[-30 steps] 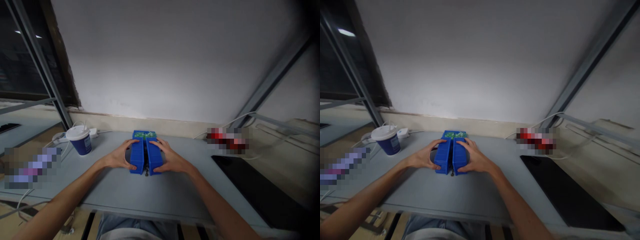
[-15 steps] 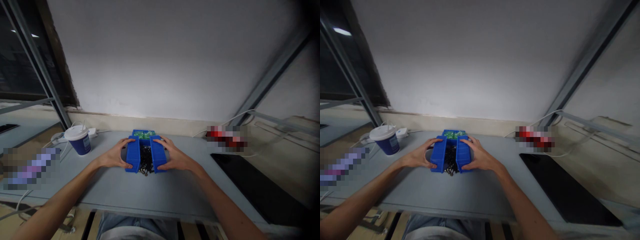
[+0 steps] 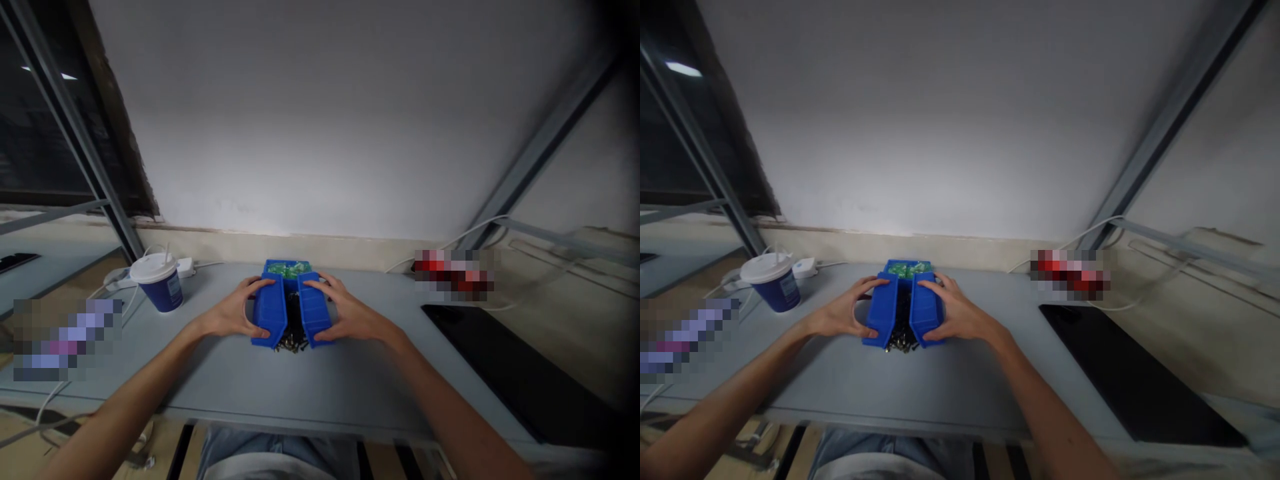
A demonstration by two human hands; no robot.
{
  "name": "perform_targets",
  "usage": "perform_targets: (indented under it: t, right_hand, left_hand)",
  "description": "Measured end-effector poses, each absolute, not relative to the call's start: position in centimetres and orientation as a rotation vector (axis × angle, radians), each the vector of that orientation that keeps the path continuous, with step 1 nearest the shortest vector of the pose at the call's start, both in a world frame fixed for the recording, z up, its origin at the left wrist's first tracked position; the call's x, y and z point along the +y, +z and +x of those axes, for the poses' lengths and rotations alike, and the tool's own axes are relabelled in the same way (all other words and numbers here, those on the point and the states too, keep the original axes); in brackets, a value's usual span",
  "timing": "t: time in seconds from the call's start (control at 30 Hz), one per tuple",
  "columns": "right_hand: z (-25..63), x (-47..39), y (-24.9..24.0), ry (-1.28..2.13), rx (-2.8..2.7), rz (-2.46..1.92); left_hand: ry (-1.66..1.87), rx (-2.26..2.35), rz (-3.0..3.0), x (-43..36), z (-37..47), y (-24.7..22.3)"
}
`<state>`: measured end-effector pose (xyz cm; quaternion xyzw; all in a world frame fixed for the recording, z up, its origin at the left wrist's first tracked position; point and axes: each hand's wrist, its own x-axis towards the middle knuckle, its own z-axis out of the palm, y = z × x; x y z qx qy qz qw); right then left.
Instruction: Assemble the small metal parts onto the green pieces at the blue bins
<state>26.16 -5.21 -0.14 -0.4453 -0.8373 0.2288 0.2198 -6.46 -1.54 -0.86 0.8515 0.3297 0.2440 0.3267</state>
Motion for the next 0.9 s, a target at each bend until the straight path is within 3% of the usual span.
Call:
perform_targets:
  t: [0.63, 0.9]
  right_hand:
    - [28.2, -5.9, 0.8, 0.611, -2.289, -1.358]
    - [30.8, -7.5, -1.7, 0.837, -1.979, -1.282]
  left_hand:
    - [0.661, 0.894, 2.188, -1.5, -8.6, -0.2]
    - [0.698, 0.943, 2.033, -2.8, -11.5, -2.2]
